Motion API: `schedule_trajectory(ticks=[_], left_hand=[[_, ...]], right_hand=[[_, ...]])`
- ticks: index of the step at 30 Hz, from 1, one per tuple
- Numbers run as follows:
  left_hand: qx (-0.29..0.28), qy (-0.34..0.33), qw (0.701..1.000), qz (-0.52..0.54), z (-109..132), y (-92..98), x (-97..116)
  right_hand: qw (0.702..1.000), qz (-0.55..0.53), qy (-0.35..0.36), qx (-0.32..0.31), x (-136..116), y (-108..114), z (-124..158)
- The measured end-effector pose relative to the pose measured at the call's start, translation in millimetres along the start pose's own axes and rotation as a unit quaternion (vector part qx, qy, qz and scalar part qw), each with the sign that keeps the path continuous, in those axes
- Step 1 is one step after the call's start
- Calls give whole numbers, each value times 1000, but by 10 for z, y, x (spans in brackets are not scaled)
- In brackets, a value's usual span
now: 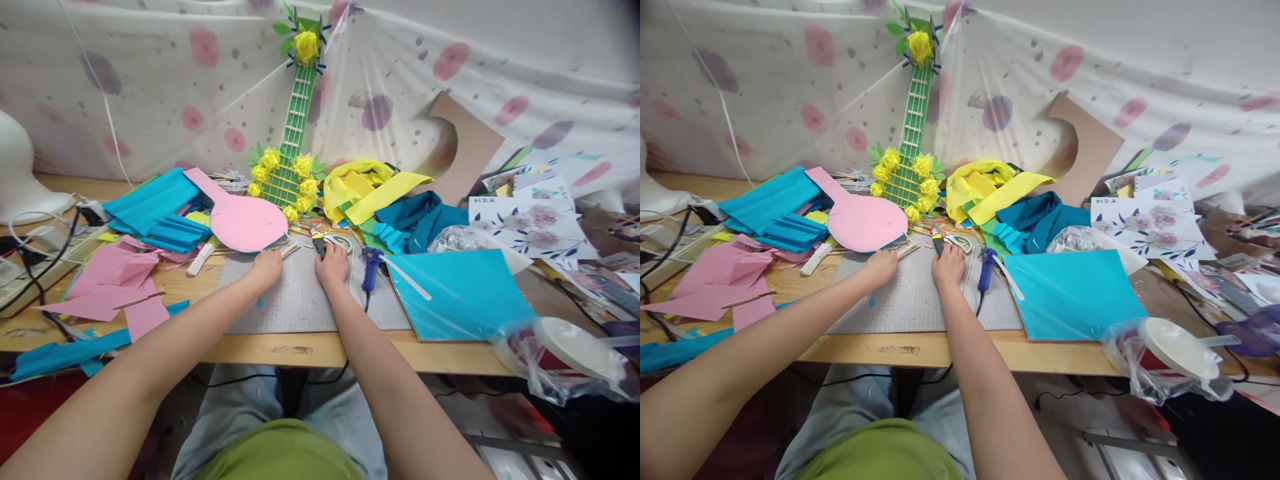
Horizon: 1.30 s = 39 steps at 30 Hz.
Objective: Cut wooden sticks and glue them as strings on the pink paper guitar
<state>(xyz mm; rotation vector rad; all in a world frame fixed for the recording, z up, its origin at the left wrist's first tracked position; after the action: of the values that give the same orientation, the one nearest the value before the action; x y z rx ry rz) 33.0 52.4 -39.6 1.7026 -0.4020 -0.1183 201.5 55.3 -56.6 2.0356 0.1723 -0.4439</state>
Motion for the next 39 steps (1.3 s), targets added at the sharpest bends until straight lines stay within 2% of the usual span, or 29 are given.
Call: schedule_trajectory(ticks=[3, 6, 9, 12, 14, 16, 18, 20, 22, 24, 28, 32, 36, 39], left_hand=[[-32, 11, 997, -72, 61, 9, -35], [-55, -17, 993, -99, 107, 76, -87], [-74, -38, 995, -51, 118, 157, -183], [-71, -5, 992, 103, 81, 247, -296], [-43, 18, 955, 292, 25, 314, -320], [15, 22, 881, 473, -50, 386, -299], [79, 17, 815, 573, -126, 425, -255], [131, 13, 787, 603, -182, 400, -200], [173, 20, 778, 603, -200, 307, -164], [183, 42, 774, 604, -187, 144, -154], [139, 56, 772, 617, -133, -183, -163], [86, 59, 755, 648, -118, -313, -172], [21, 71, 693, 717, -58, -286, -152], [-63, 72, 639, 763, 53, -248, -111]], right_hand=[[1000, 13, 2, 5, -3, -8, -1], [1000, 21, 2, 13, -3, -7, -3], [1000, 23, 1, 12, -6, -3, -1], [999, 31, 3, 13, -20, 7, 3], [999, 35, 9, 19, -33, 18, 7], [999, 34, 13, 24, -42, 29, 9], [999, 28, 11, 28, -41, 37, 11], [999, 23, 10, 35, -37, 45, 13], [999, 20, 10, 44, -32, 52, 15], [999, 18, 11, 50, -30, 49, 15], [998, -1, 10, 64, -29, 41, 6], [994, -51, -2, 93, -2, 101, 3], [977, -190, 22, 96, -13, 202, 38], [930, -368, 13, -3, -103, 141, 89]])
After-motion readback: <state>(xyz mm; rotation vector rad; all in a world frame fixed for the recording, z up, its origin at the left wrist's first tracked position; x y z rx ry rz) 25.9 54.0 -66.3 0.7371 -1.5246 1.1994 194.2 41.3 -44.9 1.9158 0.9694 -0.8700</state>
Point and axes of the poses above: each hand's wrist, its own z-axis away from the middle knuckle, its own y-axis out of the back of the hand, x = y × z, the point moved 5 cm from there along -z, towards the middle knuckle, and after that the axes turned 1 degree about -y, right-handed, at the moved point
